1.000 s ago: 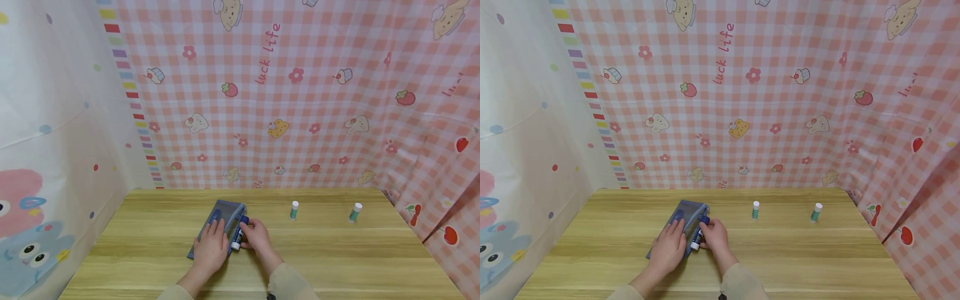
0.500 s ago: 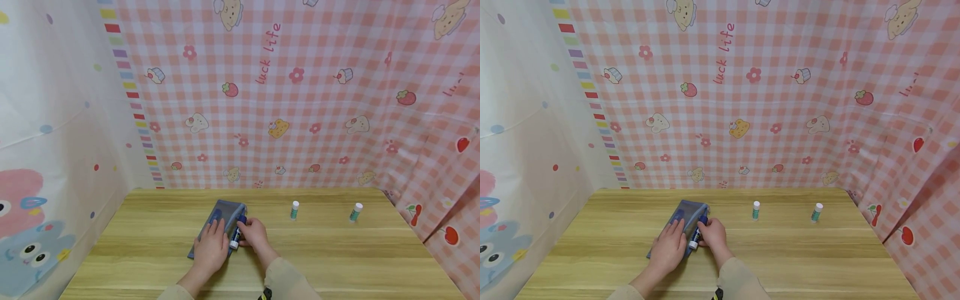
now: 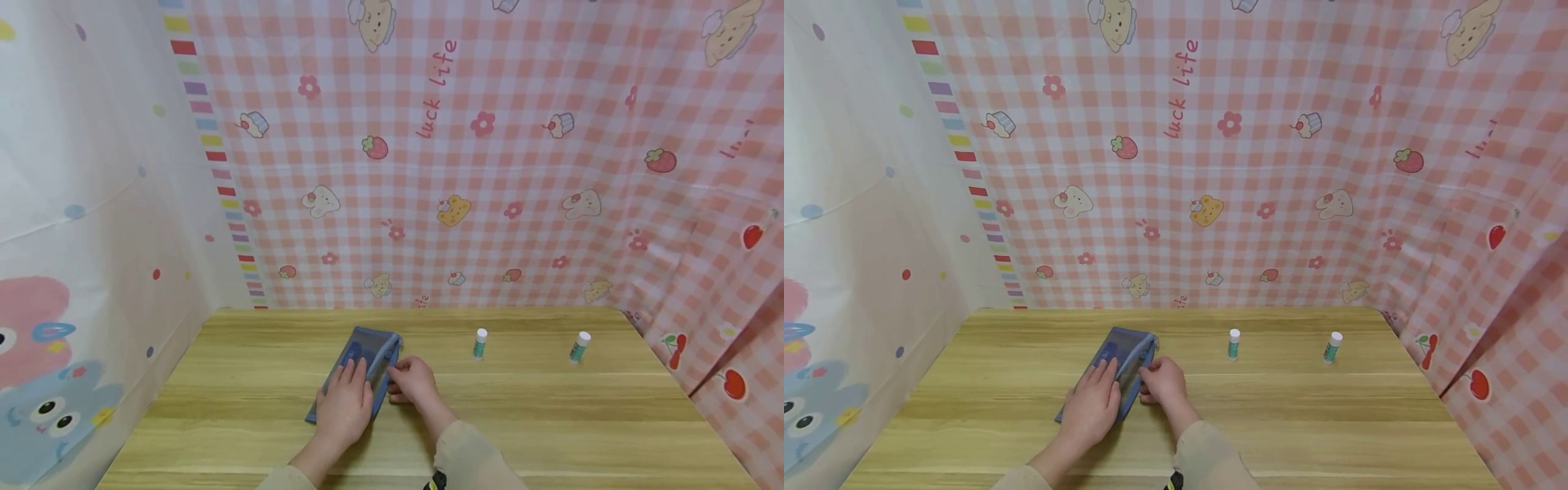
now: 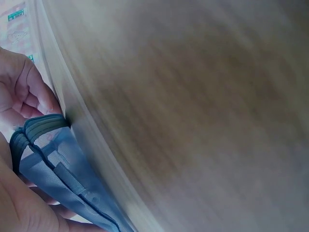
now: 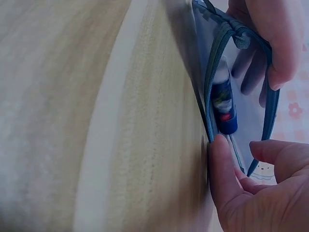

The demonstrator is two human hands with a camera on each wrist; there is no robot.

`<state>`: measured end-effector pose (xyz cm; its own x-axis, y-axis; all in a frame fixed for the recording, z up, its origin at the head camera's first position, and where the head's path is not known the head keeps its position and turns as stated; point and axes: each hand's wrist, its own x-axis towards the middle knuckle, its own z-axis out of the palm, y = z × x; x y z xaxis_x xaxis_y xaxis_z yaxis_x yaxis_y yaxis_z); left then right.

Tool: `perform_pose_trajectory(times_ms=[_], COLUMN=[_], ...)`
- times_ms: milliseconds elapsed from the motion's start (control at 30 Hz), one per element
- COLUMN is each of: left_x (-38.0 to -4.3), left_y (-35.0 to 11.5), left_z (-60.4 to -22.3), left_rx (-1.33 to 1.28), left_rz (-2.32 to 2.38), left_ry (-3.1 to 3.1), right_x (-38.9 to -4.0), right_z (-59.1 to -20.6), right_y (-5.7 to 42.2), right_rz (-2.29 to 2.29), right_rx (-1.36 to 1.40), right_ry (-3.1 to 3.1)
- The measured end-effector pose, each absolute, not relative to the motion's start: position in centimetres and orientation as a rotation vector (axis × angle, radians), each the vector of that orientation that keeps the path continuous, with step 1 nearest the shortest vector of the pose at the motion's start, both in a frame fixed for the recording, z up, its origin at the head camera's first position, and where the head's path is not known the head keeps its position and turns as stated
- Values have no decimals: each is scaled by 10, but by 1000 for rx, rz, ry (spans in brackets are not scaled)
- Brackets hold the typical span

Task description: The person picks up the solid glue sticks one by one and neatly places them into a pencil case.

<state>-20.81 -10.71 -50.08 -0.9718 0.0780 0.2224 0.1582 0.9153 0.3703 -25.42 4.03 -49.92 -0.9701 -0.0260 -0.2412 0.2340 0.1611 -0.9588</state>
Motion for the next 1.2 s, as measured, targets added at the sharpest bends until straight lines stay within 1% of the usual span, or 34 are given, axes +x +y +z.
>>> perform_pose_trajectory(times_ms=[400,800,1200], left_x=[-208,-209,-208], left_y=[-106,-106,-106], left_z=[-501,-501,-501], left_rx=[-171,-166,-160], left_rz=[-571,-567,-569], left_ry=[-2886,-2891,-2867], right_x=[-243,-234,-227], right_z=[-500,-495,-492], right_y=[53,75,102], right_rz=[-1996,-1996,-2060], right_rx=[127,79,136], right_ry=[2170,2201,2223])
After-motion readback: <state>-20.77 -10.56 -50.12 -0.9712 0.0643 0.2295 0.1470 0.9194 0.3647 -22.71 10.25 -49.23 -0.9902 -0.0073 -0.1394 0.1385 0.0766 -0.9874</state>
